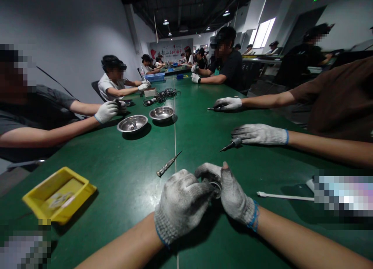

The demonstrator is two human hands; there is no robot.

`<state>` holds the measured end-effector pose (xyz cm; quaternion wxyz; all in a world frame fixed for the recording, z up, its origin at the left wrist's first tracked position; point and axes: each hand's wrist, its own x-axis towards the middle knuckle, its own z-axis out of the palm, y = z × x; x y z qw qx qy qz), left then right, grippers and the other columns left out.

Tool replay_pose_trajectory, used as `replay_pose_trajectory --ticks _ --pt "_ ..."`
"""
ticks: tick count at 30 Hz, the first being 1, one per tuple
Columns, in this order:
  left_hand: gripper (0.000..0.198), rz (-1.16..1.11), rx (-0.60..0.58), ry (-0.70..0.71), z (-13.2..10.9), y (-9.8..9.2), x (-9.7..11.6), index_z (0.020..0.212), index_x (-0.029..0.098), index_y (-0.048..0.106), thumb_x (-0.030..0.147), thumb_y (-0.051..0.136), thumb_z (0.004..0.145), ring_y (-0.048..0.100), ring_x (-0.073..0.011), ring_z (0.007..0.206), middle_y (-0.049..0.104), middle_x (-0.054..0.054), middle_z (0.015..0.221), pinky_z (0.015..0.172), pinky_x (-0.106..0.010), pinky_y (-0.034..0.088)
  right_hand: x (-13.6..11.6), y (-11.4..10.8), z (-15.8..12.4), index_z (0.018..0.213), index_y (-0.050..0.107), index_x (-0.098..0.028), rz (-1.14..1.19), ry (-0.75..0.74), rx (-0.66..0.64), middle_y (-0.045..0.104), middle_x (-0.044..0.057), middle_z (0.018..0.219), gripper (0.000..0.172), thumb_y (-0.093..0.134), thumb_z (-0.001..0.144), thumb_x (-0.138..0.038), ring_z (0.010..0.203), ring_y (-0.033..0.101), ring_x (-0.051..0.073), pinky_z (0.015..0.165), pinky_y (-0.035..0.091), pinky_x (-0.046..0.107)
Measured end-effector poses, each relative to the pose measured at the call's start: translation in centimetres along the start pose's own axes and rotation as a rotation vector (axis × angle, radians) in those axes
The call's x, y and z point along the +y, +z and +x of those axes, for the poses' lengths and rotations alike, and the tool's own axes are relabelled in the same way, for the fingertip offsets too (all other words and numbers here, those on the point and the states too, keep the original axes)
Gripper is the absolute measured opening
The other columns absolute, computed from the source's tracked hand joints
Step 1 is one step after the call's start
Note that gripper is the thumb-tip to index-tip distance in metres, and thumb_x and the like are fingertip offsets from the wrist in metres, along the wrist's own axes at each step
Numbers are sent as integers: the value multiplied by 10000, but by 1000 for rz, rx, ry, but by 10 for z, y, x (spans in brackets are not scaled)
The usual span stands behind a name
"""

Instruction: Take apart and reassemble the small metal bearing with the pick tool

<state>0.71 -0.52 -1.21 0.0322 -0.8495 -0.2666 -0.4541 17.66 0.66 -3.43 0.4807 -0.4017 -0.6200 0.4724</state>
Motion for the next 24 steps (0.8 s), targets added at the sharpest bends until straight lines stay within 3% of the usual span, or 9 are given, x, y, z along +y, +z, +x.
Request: replay_pose_trajectory --ticks 4,10,19,24 --pt "130 -20 34 -41 2 0 4 967 171 714 198 593 1005 556 -172 629 637 -37 702 601 -307 436 1 0 0 878 725 -207 -30 -5 -3 662 49 738 919 79 959 -855 635 590 198 563 466 293" --pt "118 0 51 -57 5 2 9 937 165 701 187 603 998 556 -182 639 661 -46 718 600 -324 434 2 -1 2 934 742 -211 -44 -61 0 736 71 860 875 109 997 -812 823 693 240 693 535 311" --pt "102 38 60 -52 4 2 9 931 168 688 167 598 979 542 -179 617 643 -40 689 588 -324 421 3 0 0 977 729 -206 -42 -60 9 714 58 826 838 104 1029 -762 755 675 215 670 518 303" --pt "98 6 87 -94 5 3 10 915 160 701 173 629 980 586 -178 647 655 -40 692 613 -308 444 3 0 1 1004 736 -210 -30 -91 6 741 72 897 824 117 1037 -753 869 706 236 808 555 329"
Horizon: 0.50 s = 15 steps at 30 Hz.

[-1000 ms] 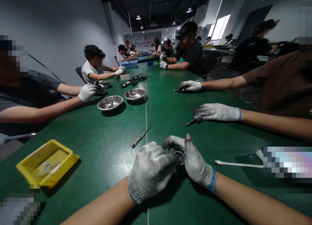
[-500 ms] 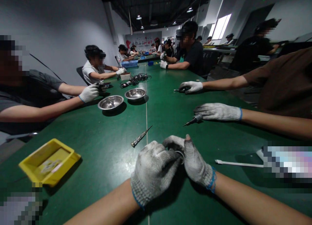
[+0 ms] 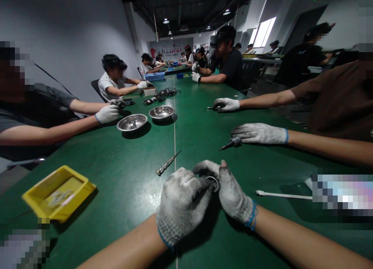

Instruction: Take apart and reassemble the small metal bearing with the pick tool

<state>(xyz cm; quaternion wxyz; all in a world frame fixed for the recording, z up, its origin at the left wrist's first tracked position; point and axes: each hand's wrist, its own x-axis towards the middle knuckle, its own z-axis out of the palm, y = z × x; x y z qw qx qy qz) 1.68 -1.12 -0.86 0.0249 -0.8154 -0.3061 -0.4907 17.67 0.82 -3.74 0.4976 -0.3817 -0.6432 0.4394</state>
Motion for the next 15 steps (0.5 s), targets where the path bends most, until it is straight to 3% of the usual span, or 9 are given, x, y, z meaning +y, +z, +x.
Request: replay_pose_trajectory --ticks 8,15 --pt "81 -76 -11 -125 0 2 -2 917 175 741 150 666 934 635 -186 673 727 -47 763 648 -308 490 5 2 -1 1054 762 -233 -2 -62 -16 767 72 970 805 109 1062 -705 929 719 248 842 556 344" --pt "98 -103 -20 -111 1 1 0 892 181 754 181 673 949 658 -184 682 753 -48 777 674 -307 515 4 7 -2 1085 783 -246 -8 -141 -2 776 78 1015 745 156 1088 -649 948 725 260 868 559 363"
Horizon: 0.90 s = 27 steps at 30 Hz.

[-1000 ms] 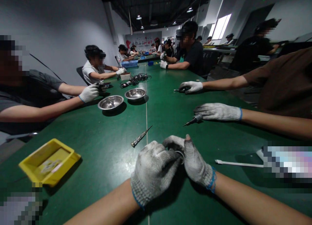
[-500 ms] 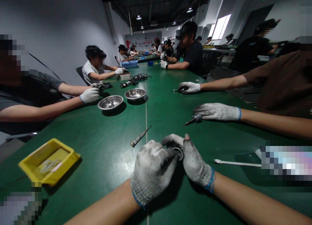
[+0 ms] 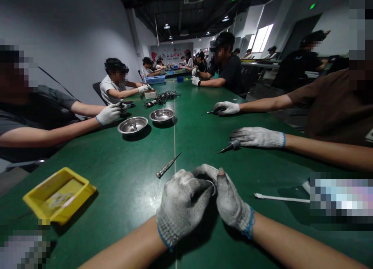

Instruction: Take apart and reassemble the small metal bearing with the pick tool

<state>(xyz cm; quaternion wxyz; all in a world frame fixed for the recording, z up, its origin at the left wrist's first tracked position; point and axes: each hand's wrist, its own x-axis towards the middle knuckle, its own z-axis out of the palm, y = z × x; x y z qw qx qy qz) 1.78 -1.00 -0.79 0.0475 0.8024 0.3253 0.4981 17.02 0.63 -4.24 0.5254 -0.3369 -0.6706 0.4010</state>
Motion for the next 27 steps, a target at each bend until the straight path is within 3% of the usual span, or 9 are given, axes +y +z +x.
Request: replay_pose_trajectory --ticks 7,19,27 --pt "101 25 -57 -61 3 -3 4 863 187 759 150 681 915 660 -180 671 764 -45 789 664 -302 524 -7 -1 2 1086 782 -243 -66 -17 4 761 81 1009 757 154 1081 -665 957 712 262 864 546 368" --pt "126 237 -172 -44 8 -8 9 831 197 731 162 633 902 661 -221 692 751 -59 793 648 -334 531 -10 -3 1 1114 745 -247 -178 -63 24 713 75 1030 755 140 1067 -697 961 676 251 849 521 373" --pt "217 378 -143 121 11 -10 6 799 210 699 147 561 954 563 -211 596 674 -37 680 539 -322 430 -13 -2 1 1137 728 -239 -248 -102 41 710 81 1035 763 129 1061 -706 977 682 252 857 535 379"
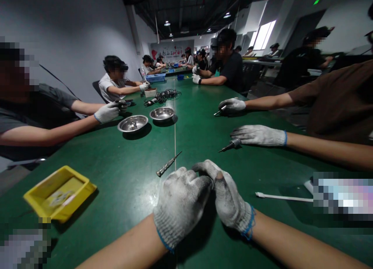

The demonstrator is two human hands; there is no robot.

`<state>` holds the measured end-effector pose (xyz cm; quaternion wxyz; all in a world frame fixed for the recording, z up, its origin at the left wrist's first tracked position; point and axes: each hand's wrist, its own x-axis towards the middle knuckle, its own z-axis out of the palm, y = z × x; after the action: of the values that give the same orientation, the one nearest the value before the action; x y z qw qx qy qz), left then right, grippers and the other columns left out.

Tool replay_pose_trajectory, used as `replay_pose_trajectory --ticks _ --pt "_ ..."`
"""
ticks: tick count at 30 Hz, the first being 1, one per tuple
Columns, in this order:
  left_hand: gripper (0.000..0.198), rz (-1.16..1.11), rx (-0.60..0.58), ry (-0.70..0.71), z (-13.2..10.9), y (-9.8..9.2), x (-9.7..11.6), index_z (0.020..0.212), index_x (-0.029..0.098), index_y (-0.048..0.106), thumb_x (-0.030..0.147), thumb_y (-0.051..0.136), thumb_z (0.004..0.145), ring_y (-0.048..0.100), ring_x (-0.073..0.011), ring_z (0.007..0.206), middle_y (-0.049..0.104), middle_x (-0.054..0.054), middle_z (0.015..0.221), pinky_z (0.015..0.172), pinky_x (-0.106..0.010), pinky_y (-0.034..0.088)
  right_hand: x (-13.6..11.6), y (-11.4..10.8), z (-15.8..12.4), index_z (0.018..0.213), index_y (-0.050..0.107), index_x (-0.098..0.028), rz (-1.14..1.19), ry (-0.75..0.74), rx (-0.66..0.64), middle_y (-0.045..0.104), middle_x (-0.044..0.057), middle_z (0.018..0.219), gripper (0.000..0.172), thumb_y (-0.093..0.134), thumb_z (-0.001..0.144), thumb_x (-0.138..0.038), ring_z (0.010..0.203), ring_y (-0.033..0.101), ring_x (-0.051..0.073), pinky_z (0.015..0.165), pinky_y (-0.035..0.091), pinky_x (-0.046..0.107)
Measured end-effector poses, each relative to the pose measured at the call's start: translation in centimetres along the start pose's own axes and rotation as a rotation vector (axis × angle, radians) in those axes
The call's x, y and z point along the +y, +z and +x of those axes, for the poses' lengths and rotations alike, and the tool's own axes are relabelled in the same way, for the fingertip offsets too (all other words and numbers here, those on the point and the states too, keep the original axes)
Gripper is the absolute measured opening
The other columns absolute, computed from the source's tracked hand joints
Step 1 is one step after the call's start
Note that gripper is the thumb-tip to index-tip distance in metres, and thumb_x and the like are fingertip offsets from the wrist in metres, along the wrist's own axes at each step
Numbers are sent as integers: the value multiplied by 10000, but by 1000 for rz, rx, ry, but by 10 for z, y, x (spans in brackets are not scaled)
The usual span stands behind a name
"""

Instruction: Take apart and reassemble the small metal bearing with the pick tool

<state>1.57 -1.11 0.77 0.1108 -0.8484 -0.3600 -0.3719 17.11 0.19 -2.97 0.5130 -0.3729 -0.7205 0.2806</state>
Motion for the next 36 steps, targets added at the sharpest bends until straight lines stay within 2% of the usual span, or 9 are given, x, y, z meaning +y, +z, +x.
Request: replay_pose_trajectory --ticks 5,11,19,23,26,30,36 --pt "250 -3 26 19 -2 2 -2 798 210 694 150 545 989 547 -194 570 657 -27 653 532 -301 413 0 -1 0 1160 716 -233 -2 5 -13 711 84 1047 746 152 1059 -710 988 693 252 869 545 381" --pt "191 28 -4 -40 -1 1 -1 795 202 692 89 587 907 598 -197 599 670 -33 666 562 -298 474 -1 0 0 1183 706 -229 -57 7 -25 700 104 1057 750 135 1060 -700 980 695 268 830 553 386" --pt "187 147 23 128 -7 8 -7 802 172 652 37 540 867 599 -221 590 638 -38 657 553 -348 502 -2 2 -1 1193 701 -239 -91 15 -34 682 97 1003 698 158 1075 -661 949 699 263 796 559 381" --pt "199 176 15 141 -12 10 -4 818 175 621 13 510 856 586 -219 582 618 -34 651 540 -349 488 0 1 -2 1210 701 -229 -94 17 -34 691 107 1032 724 164 1062 -692 933 691 264 806 555 394" --pt "189 182 -56 138 -15 10 3 909 154 628 31 505 834 576 -240 586 611 -44 667 522 -375 481 1 -1 -3 1219 699 -229 -90 33 -4 706 104 1049 721 172 1062 -694 944 688 263 844 550 400" --pt "241 226 -148 141 -16 7 13 1035 116 630 84 533 816 571 -254 597 618 -62 706 495 -386 467 4 -1 -5 1240 699 -238 -41 74 46 729 107 1150 685 196 1073 -672 1054 687 279 942 539 407" --pt "449 259 -220 125 -15 1 14 1272 54 584 121 573 829 576 -259 649 636 -77 784 518 -387 478 8 1 -9 1254 703 -254 124 144 73 723 87 1147 683 206 1067 -685 1036 675 268 969 544 404"
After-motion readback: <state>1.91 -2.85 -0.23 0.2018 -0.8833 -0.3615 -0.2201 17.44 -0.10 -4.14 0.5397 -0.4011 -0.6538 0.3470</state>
